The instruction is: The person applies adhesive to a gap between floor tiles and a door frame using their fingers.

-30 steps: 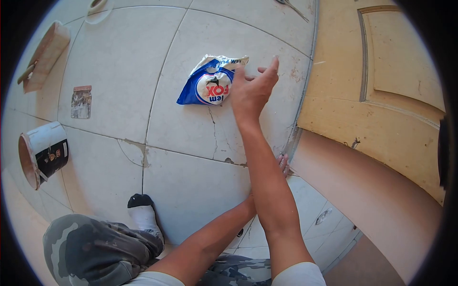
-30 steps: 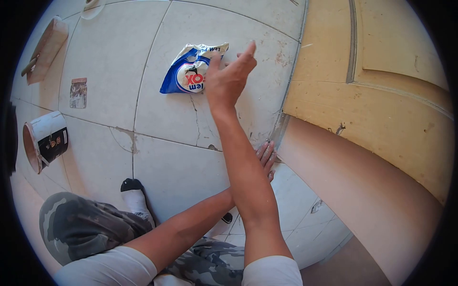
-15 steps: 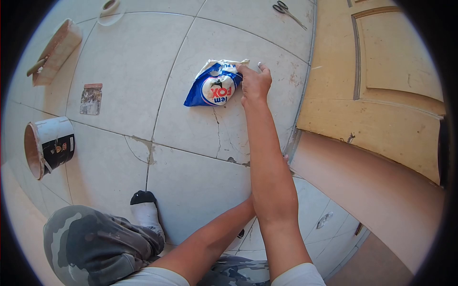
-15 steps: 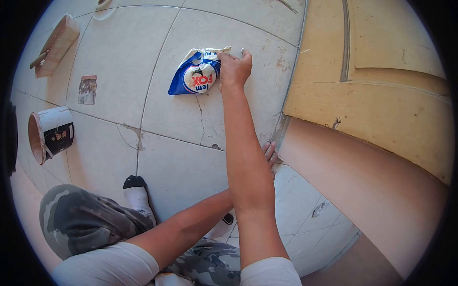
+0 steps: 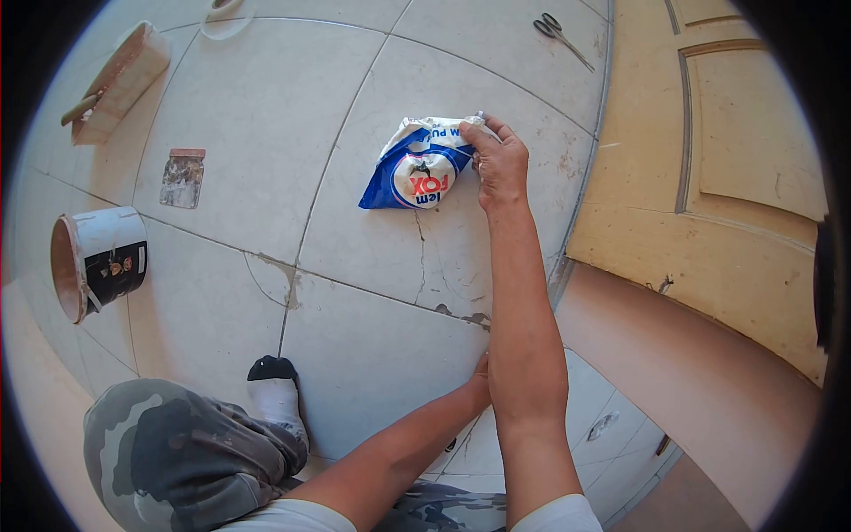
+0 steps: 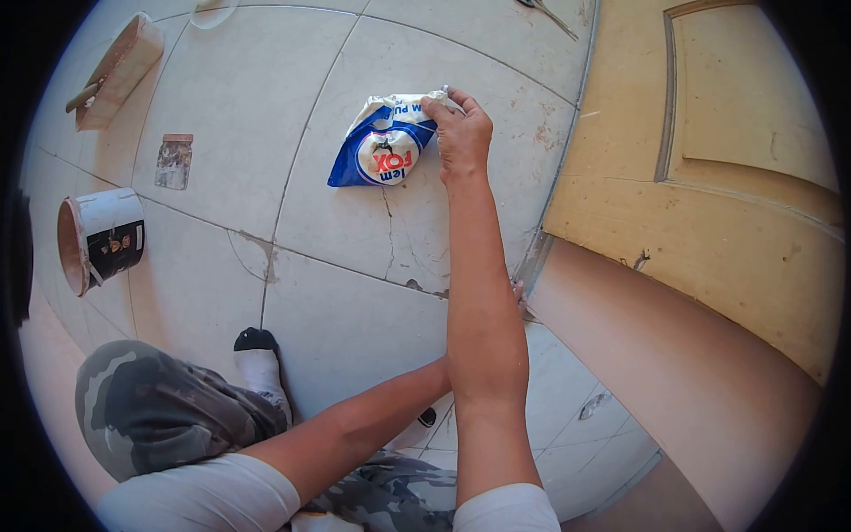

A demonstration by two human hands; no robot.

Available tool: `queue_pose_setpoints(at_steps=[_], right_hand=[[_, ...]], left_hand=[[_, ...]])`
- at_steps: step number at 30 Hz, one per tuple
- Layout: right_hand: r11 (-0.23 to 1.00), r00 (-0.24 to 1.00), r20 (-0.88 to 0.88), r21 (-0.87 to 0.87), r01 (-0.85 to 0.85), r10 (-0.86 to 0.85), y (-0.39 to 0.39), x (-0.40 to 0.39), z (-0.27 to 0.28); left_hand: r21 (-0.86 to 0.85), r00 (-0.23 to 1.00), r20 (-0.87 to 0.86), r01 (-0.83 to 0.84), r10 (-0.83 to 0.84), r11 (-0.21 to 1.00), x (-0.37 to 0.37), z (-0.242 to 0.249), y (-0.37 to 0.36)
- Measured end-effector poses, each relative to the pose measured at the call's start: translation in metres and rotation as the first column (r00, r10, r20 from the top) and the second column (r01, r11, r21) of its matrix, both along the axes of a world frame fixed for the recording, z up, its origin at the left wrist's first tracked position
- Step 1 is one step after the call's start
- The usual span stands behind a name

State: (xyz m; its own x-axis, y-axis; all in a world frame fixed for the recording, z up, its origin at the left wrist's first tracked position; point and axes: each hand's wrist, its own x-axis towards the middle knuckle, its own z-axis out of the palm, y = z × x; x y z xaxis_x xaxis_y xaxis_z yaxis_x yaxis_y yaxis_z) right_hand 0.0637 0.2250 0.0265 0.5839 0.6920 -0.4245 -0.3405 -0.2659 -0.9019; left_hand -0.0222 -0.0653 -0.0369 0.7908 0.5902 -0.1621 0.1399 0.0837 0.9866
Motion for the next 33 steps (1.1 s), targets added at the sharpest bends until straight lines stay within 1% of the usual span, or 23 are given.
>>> queue_pose_setpoints(at_steps=[6,15,17,21,23,30,33], right_hand=[[0.999,0.999,-0.026,0.036,-0.033,0.034,-0.003,0.003,-0.002],[0.999,0.996,-0.076,0.003,0.047,-0.046,0.001,-0.002,-0.005],[0.995,0.996,-0.018,0.043,0.084,-0.084,0.003,-0.003,-0.012],[0.995,0.997,0.001,0.057,0.082,-0.082,0.001,-0.004,-0.014],[0.995,0.997,-0.022,0.06,0.075,-0.074,-0.001,-0.004,-0.011],[0.996,0.996,-0.013,0.03,0.086,-0.085,0.0,-0.007,-0.009],[0.999,0.999,0.005,-0.005,0.034,-0.034,-0.003,-0.004,-0.006]], left_hand=[[-0.035,1.0,-0.001,-0.012,0.012,0.999,0.003,-0.009,-0.008],[-0.084,1.0,-0.001,-0.014,0.014,0.996,0.007,-0.023,-0.024],[-0.096,1.0,0.001,-0.01,0.01,0.995,0.013,-0.027,-0.026],[-0.122,1.0,0.004,-0.008,0.009,0.992,0.012,-0.033,-0.034],[-0.139,1.0,0.004,-0.008,0.008,0.99,0.015,-0.034,-0.039],[-0.182,1.0,0.006,0.002,-0.001,0.983,0.028,-0.045,-0.049],[-0.2,1.0,0.009,0.0,0.001,0.98,0.025,-0.049,-0.056]])
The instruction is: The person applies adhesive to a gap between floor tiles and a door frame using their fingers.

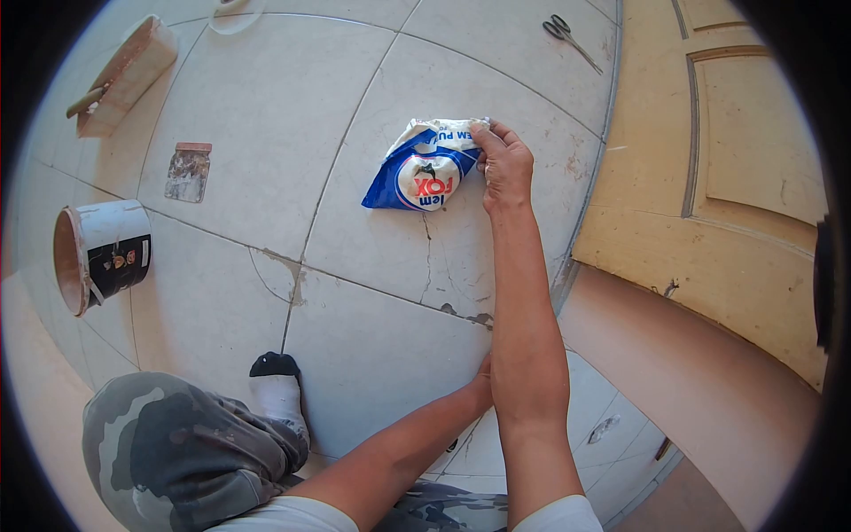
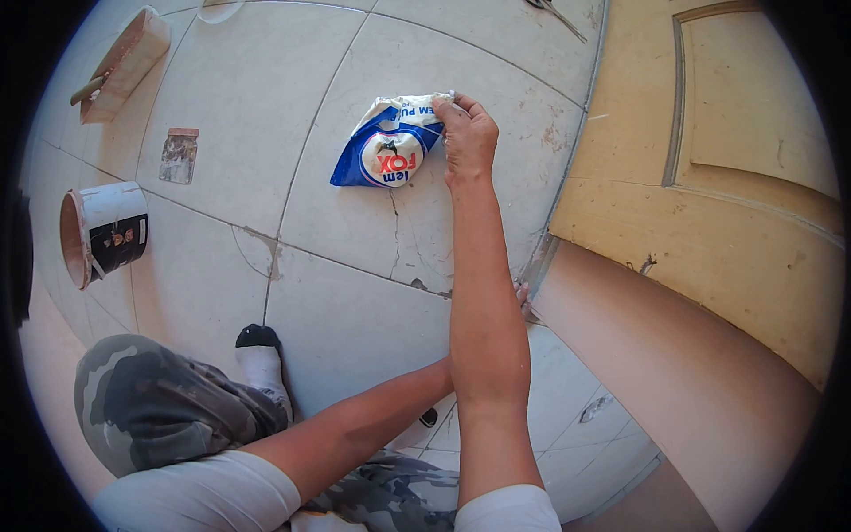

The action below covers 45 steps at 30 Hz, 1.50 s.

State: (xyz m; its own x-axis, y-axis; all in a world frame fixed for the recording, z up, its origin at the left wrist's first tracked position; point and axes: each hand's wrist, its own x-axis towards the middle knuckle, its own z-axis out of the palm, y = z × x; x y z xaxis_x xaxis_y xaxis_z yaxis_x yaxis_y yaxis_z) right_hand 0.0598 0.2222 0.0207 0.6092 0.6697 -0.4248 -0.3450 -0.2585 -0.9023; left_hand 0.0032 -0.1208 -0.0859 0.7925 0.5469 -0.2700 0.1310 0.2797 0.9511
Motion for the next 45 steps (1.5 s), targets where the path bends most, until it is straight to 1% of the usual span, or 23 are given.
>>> queue_pose_setpoints(at_steps=[3,5,6,7,8,9,11,12,14,15,18,20,24,26,30,32,36,39,41,42,44,45], right_hand=[[1.0,0.999,-0.032,-0.017,-0.022,0.021,-0.002,0.0,0.004],[0.998,0.998,0.049,-0.05,0.035,-0.033,0.0,-0.005,0.007],[0.998,0.998,0.049,-0.049,0.037,-0.034,0.001,-0.008,0.004],[0.996,0.992,0.099,-0.023,0.084,-0.082,0.002,-0.011,-0.002],[0.992,0.98,0.148,0.006,0.13,-0.129,0.004,-0.014,-0.004],[0.992,0.981,0.148,0.006,0.13,-0.129,0.006,-0.017,-0.002],[0.983,0.982,0.059,0.023,0.181,-0.182,0.009,-0.021,0.005],[0.983,0.982,0.058,0.024,0.18,-0.181,0.011,-0.023,0.008],[0.978,0.977,0.056,-0.005,0.209,-0.208,0.012,-0.027,0.013],[0.978,0.977,0.056,-0.006,0.209,-0.208,0.013,-0.029,0.016],[0.972,0.97,0.072,-0.025,0.235,-0.232,0.012,-0.031,0.018],[0.972,0.972,0.034,0.028,0.232,-0.233,0.013,-0.029,0.014],[0.973,0.971,0.075,-0.007,0.229,-0.228,0.013,-0.027,0.012],[0.985,0.985,0.025,0.041,0.168,-0.169,0.012,-0.022,0.01],[0.989,0.989,-0.024,0.021,0.148,-0.148,0.012,-0.012,0.002],[0.995,0.992,-0.072,-0.003,0.104,-0.104,0.011,-0.006,-0.003],[0.996,0.992,-0.093,-0.028,0.087,-0.089,0.011,-0.004,0.003],[0.994,0.99,-0.097,-0.024,0.105,-0.107,0.01,-0.004,0.003],[0.995,0.984,-0.151,0.008,0.102,-0.1,0.006,-0.003,0.004],[0.995,0.984,-0.147,0.002,0.101,-0.1,0.003,-0.002,0.005],[0.997,0.965,-0.253,0.017,0.073,-0.066,-0.005,0.001,0.011],[0.997,0.967,-0.246,0.009,0.074,-0.069,-0.009,0.004,0.015]], left_hand=[[-0.02,1.0,0.003,-0.001,0.001,1.0,-0.002,-0.004,-0.007],[-0.031,1.0,0.008,0.0,0.0,1.0,0.001,-0.007,-0.009],[-0.03,1.0,0.008,0.002,-0.001,1.0,-0.003,0.012,0.009],[0.19,0.999,-0.036,-0.015,0.023,0.982,-0.01,0.052,0.046],[0.402,0.996,-0.074,-0.023,0.057,0.915,-0.014,0.076,0.069],[0.402,0.996,-0.074,-0.023,0.057,0.915,-0.014,0.077,0.069],[0.419,0.995,-0.088,-0.014,0.056,0.908,-0.014,0.079,0.069],[0.419,0.994,-0.088,-0.015,0.057,0.908,-0.014,0.077,0.068],[0.37,0.999,0.043,-0.037,0.023,0.928,-0.014,0.07,0.064],[0.37,0.999,0.043,-0.037,0.023,0.928,-0.015,0.071,0.066],[0.363,0.999,-0.017,0.039,-0.035,0.931,-0.017,0.077,0.07],[0.355,0.995,-0.057,0.091,-0.076,0.93,-0.02,0.079,0.075],[0.339,0.979,-0.133,0.19,-0.153,0.921,-0.018,0.087,0.082],[0.328,0.967,-0.171,0.235,-0.187,0.915,-0.013,0.09,0.087],[0.3,0.934,-0.241,0.329,-0.263,0.895,-0.014,0.096,0.096],[0.282,0.913,-0.276,0.377,-0.301,0.883,-0.015,0.102,0.098],[0.243,0.863,-0.342,0.463,-0.371,0.853,-0.016,0.11,0.102],[0.206,0.82,-0.386,0.523,-0.423,0.827,-0.019,0.116,0.107],[0.178,0.789,-0.409,0.561,-0.458,0.808,-0.027,0.121,0.107],[0.163,0.774,-0.418,0.579,-0.476,0.799,-0.032,0.122,0.112],[0.135,0.743,-0.43,0.615,-0.513,0.777,-0.031,0.125,0.119],[0.12,0.726,-0.434,0.633,-0.533,0.765,-0.032,0.128,0.121]])
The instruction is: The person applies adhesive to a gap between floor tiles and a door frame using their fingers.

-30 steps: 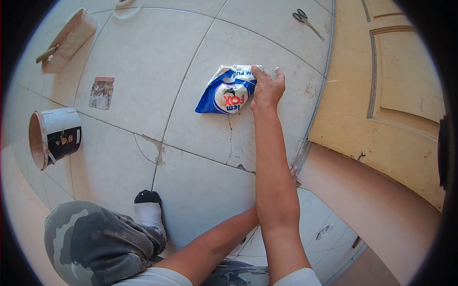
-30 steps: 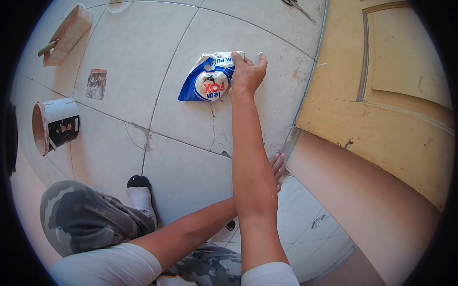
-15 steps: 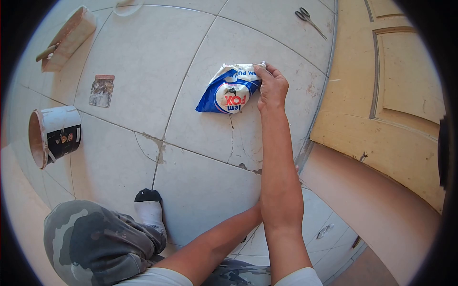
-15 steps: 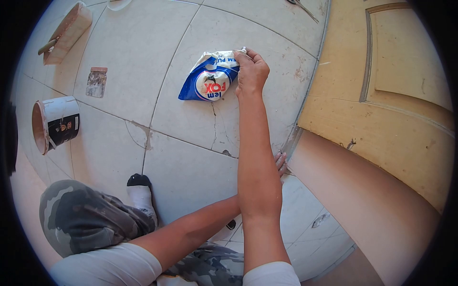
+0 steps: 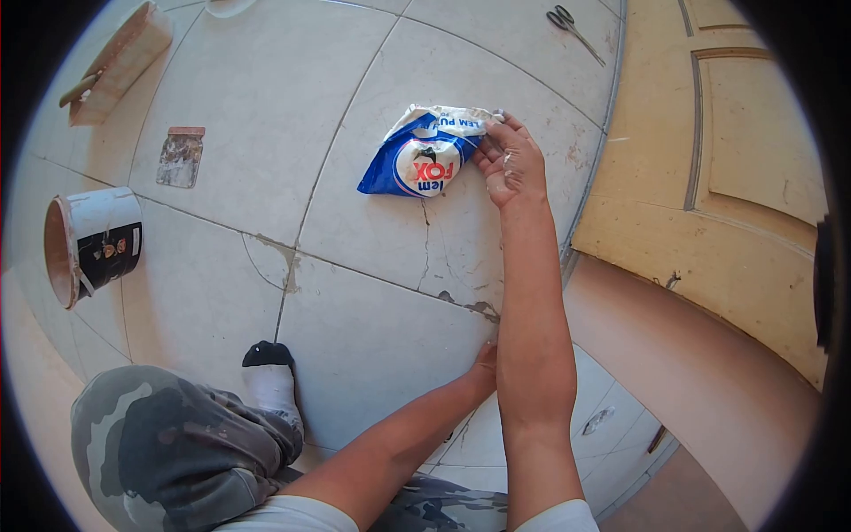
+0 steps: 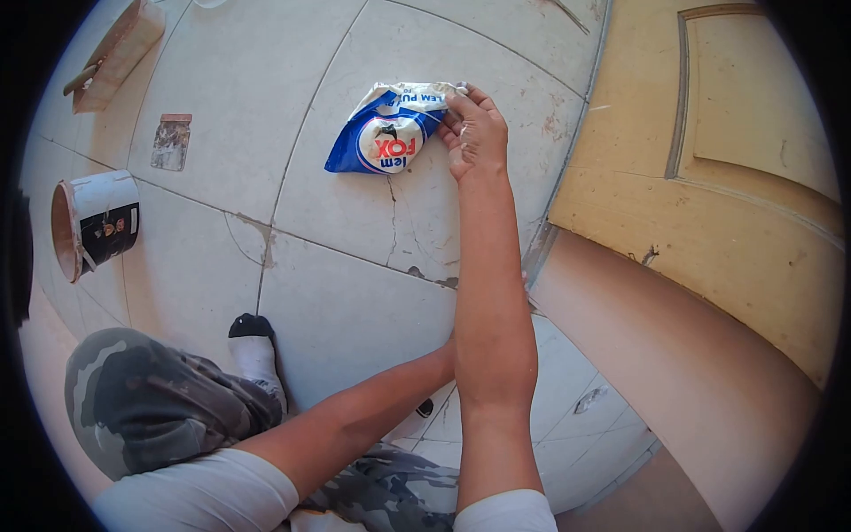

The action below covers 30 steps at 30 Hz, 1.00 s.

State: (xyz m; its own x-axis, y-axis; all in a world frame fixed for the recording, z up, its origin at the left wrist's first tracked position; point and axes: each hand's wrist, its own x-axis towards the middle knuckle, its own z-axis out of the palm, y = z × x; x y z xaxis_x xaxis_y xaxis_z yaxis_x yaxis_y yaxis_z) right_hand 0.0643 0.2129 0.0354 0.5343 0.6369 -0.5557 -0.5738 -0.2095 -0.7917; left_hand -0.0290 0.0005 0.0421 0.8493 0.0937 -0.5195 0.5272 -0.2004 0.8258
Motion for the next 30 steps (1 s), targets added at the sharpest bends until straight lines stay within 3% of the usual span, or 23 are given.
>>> queue_pose_setpoints(at_steps=[2,4,6,7,8,9,13,15,17,18,20,22,24,25,27,28,30], right_hand=[[0.999,0.976,-0.216,0.017,0.028,-0.024,-0.012,0.01,0.01],[0.999,0.976,-0.213,-0.008,-0.048,0.046,-0.025,0.021,0.03],[0.99,0.968,-0.231,-0.078,-0.114,0.094,-0.053,0.028,0.056],[0.963,0.972,-0.114,-0.151,-0.222,0.206,-0.061,0.032,0.076],[0.918,0.945,-0.005,-0.232,-0.32,0.328,-0.071,0.036,0.091],[0.912,0.943,-0.007,-0.254,-0.323,0.332,-0.082,0.039,0.102],[0.749,0.827,0.173,-0.55,-0.37,0.535,-0.132,0.043,0.127],[0.614,0.672,0.257,-0.699,-0.367,0.695,-0.16,0.043,0.124],[0.443,0.373,0.314,-0.83,-0.338,0.873,-0.189,0.049,0.104],[0.448,0.367,0.321,-0.827,-0.341,0.873,-0.199,0.054,0.09],[0.455,-0.167,0.488,-0.868,-0.2,0.857,-0.215,0.058,0.07],[0.431,-0.166,0.454,-0.889,-0.156,0.876,-0.214,0.045,0.071],[0.295,-0.151,0.299,-0.954,-0.048,0.942,-0.213,0.038,0.071],[0.296,-0.15,0.3,-0.954,-0.047,0.942,-0.21,0.034,0.072],[0.134,-0.245,0.109,-0.987,0.089,0.963,-0.203,0.028,0.074],[0.134,-0.241,0.109,-0.987,0.09,0.964,-0.204,0.029,0.07],[0.186,-0.444,0.059,-0.951,0.249,0.894,-0.212,0.033,0.054]], left_hand=[[-0.022,0.999,-0.02,0.045,-0.045,0.999,0.0,0.006,0.001],[0.223,0.967,0.227,-0.166,0.114,0.961,0.005,-0.012,-0.019],[0.363,0.889,0.378,-0.4,0.26,0.842,0.015,-0.037,-0.043],[0.334,0.887,0.374,-0.4,0.27,0.853,0.016,-0.039,-0.047],[0.417,0.885,0.39,-0.417,0.255,0.808,0.017,-0.042,-0.049],[0.501,0.883,0.404,-0.433,0.24,0.749,0.017,-0.044,-0.05],[0.475,0.866,0.423,-0.463,0.268,0.748,0.016,-0.046,-0.054],[0.478,0.863,0.43,-0.468,0.266,0.743,0.016,-0.048,-0.056],[0.493,0.863,0.428,-0.472,0.268,0.731,0.017,-0.047,-0.055],[0.501,0.874,0.416,-0.452,0.252,0.738,0.016,-0.046,-0.053],[0.512,0.887,0.398,-0.426,0.233,0.746,0.013,-0.045,-0.051],[0.477,0.9,0.372,-0.395,0.227,0.785,0.012,-0.042,-0.048],[0.443,0.882,0.397,-0.425,0.253,0.79,0.012,-0.041,-0.048],[0.405,0.862,0.422,-0.455,0.279,0.793,0.012,-0.041,-0.048],[0.404,0.862,0.42,-0.457,0.283,0.793,0.014,-0.042,-0.048],[0.401,0.863,0.416,-0.458,0.288,0.793,0.014,-0.042,-0.049],[0.419,0.883,0.391,-0.423,0.261,0.803,0.015,-0.043,-0.049]])
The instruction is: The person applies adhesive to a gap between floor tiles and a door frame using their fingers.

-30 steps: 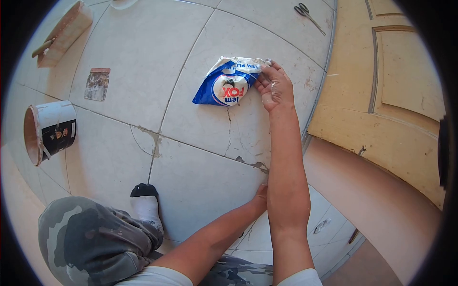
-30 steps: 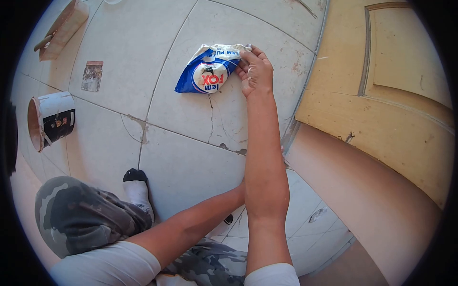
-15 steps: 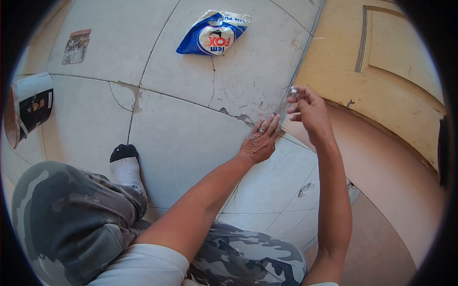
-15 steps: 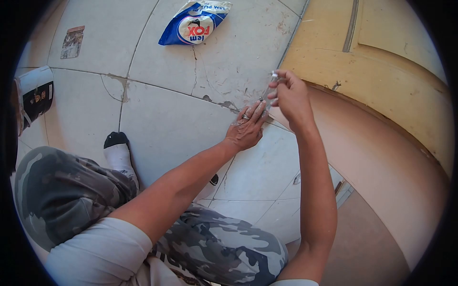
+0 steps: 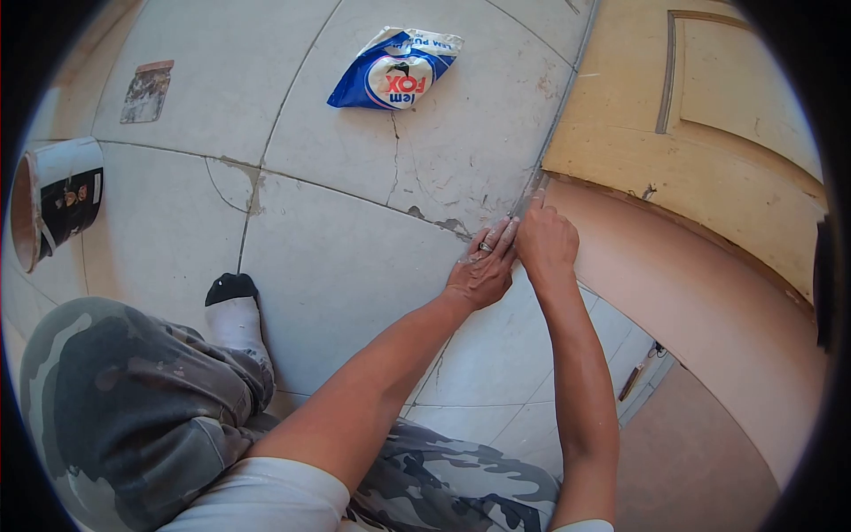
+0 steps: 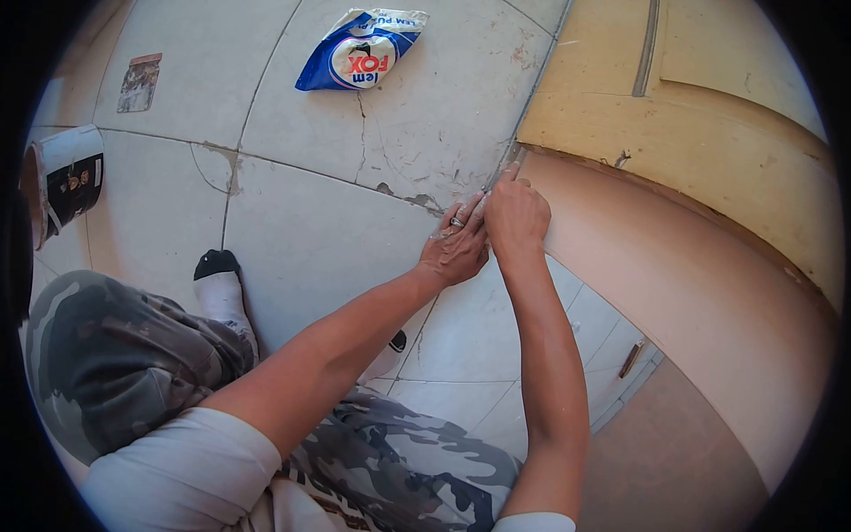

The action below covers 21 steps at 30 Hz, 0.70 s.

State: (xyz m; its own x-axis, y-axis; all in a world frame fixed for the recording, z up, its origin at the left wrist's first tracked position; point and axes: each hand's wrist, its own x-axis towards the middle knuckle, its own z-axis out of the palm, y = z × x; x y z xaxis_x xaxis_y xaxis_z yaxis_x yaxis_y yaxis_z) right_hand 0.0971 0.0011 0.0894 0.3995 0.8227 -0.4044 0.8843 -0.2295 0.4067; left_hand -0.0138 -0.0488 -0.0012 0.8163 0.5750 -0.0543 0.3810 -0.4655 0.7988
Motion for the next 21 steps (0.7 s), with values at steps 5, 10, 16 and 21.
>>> queue_pose_setpoints(at_steps=[5,10,16,21], right_hand=[[0.999,0.992,0.123,-0.053,0.009,-0.002,-0.006,0.006,-0.029],[0.994,0.986,0.154,-0.087,0.07,-0.056,-0.004,0.009,-0.041],[0.978,0.979,0.127,-0.119,0.173,-0.158,0.002,0.01,-0.044],[0.972,0.966,0.179,-0.11,0.209,-0.188,0.003,0.008,-0.048]], left_hand=[[-0.029,1.0,0.031,-0.006,0.007,1.0,-0.001,-0.001,0.0],[-0.009,0.998,0.055,-0.03,0.03,1.0,0.0,-0.001,-0.001],[-0.025,0.996,0.079,-0.047,0.048,0.999,-0.001,0.0,0.0],[-0.029,0.996,0.076,-0.045,0.047,0.999,-0.001,-0.001,0.0]])
